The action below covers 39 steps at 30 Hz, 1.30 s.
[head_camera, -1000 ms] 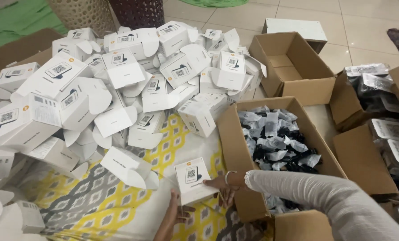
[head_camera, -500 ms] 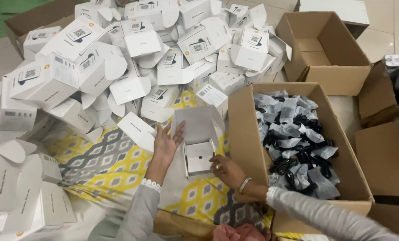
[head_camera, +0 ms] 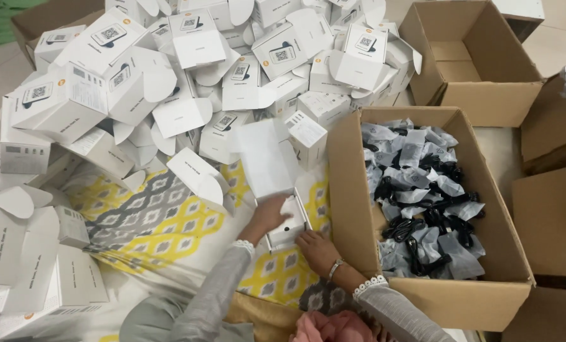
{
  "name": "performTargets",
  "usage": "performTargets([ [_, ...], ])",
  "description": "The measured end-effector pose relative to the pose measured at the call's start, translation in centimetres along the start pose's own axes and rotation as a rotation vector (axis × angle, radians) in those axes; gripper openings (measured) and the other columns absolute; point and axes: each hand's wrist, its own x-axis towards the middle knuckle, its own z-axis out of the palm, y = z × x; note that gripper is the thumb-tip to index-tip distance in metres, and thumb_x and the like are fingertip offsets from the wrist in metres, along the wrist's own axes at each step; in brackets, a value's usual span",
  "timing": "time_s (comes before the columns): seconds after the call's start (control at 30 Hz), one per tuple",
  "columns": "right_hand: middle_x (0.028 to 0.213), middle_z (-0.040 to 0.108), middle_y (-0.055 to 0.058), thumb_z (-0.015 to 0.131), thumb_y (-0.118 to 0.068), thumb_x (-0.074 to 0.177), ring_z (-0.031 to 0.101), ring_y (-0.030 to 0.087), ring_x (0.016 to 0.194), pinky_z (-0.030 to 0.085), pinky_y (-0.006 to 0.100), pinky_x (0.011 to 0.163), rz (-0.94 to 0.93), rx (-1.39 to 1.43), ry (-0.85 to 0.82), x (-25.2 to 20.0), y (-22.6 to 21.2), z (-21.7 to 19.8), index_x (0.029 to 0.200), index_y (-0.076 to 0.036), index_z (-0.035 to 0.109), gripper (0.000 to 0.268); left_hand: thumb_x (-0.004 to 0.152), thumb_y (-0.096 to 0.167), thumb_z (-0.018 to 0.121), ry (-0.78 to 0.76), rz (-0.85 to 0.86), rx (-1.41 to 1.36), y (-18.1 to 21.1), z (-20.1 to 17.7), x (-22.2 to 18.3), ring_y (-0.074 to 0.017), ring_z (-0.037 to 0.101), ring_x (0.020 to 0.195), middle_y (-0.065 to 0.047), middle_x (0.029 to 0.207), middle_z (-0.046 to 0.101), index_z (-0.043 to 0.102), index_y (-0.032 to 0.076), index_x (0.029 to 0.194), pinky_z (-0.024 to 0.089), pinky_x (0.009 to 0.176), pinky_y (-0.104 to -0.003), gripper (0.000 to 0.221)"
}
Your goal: The person packs electronic items and user manuals into individual white product boxes.
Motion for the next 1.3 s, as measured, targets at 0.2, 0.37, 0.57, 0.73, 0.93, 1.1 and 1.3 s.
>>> performTargets([
  [0.2, 0.136, 0.058, 0.011, 0.060, 0.001, 0.075, 0.052, 0.028, 0.126, 0.043, 0.043, 0.101, -0.069, -0.071, 0.025, -0.3, -0.1, 0.2, 0.135, -0.006, 0.056, 0.060, 0.071, 0.021, 0.086, 0.409, 0.150, 0.735, -6.1, 11.6, 2.1, -0.0346, 0.050, 0.130, -0.022, 0.144, 0.051, 0.039, 0.002, 0.148, 0.040, 0.103, -0.051, 0.092],
  [0.37, 0.142, 0.055, 0.012, 0.060, 0.002, 0.074, 0.050, 0.029, 0.131, 0.044, 0.043, 0.102, -0.050, -0.058, 0.030, 0.0, -0.2, 0.1, 0.136, -0.005, 0.055, 0.062, 0.066, 0.027, 0.092, 0.203, 0.083, 0.562, 0.5, 2.8, -2.8, -0.0334, 0.047, 0.130, -0.018, 0.136, 0.053, 0.035, 0.001, 0.151, 0.033, 0.109, -0.055, 0.106],
  [0.57, 0.141, 0.055, 0.010, 0.059, 0.001, 0.077, 0.049, 0.028, 0.132, 0.043, 0.043, 0.104, -0.018, -0.048, 0.017, 0.1, -0.7, -0.4, 0.134, -0.007, 0.056, 0.058, 0.070, 0.016, 0.085, 0.267, 0.161, 0.285, -0.6, 3.6, -3.7, -0.0343, 0.052, 0.117, -0.016, 0.117, 0.062, 0.047, 0.000, 0.141, 0.039, 0.102, -0.051, 0.082],
  [0.73, 0.129, 0.063, 0.009, 0.062, -0.004, 0.084, 0.055, 0.029, 0.128, 0.044, 0.045, 0.106, -0.043, -0.003, -0.094, 0.3, -0.1, -0.9, 0.128, -0.009, 0.059, 0.044, 0.074, -0.009, 0.067, 0.448, 0.230, 0.200, -0.6, 4.2, -4.8, -0.0351, 0.057, 0.108, -0.015, 0.107, 0.066, 0.059, 0.001, 0.119, 0.046, 0.095, -0.044, 0.047],
  [0.93, 0.112, 0.075, 0.009, 0.065, -0.012, 0.091, 0.072, 0.031, 0.099, 0.057, 0.042, 0.086, 0.165, 0.434, -0.033, 0.9, -1.1, -7.0, 0.120, -0.015, 0.069, 0.029, 0.070, -0.006, 0.063, 0.364, 0.297, 0.182, -1.3, 7.0, -4.9, -0.0377, 0.059, 0.099, -0.018, 0.098, 0.066, 0.061, 0.002, 0.099, 0.048, 0.086, -0.047, 0.029],
  [1.1, 0.109, 0.078, 0.007, 0.069, -0.010, 0.088, 0.072, 0.031, 0.102, 0.056, 0.042, 0.082, 0.079, 0.459, 0.033, -0.3, 0.1, -8.0, 0.122, -0.013, 0.067, 0.034, 0.078, 0.001, 0.066, 0.134, 0.180, 0.260, -3.5, 10.4, -2.9, -0.0360, 0.063, 0.101, -0.016, 0.101, 0.067, 0.066, 0.005, 0.103, 0.052, 0.085, -0.046, 0.026],
  [1.3, 0.100, 0.078, 0.010, 0.070, -0.013, 0.094, 0.075, 0.028, 0.087, 0.058, 0.036, 0.073, 0.228, 0.498, 0.565, -2.2, 1.5, -15.6, 0.114, -0.010, 0.076, 0.021, 0.084, 0.013, 0.073, 0.462, 0.176, -0.118, 6.0, -0.2, -2.4, -0.0328, 0.062, 0.099, -0.014, 0.114, 0.060, 0.062, 0.008, 0.117, 0.050, 0.086, -0.046, 0.036],
])
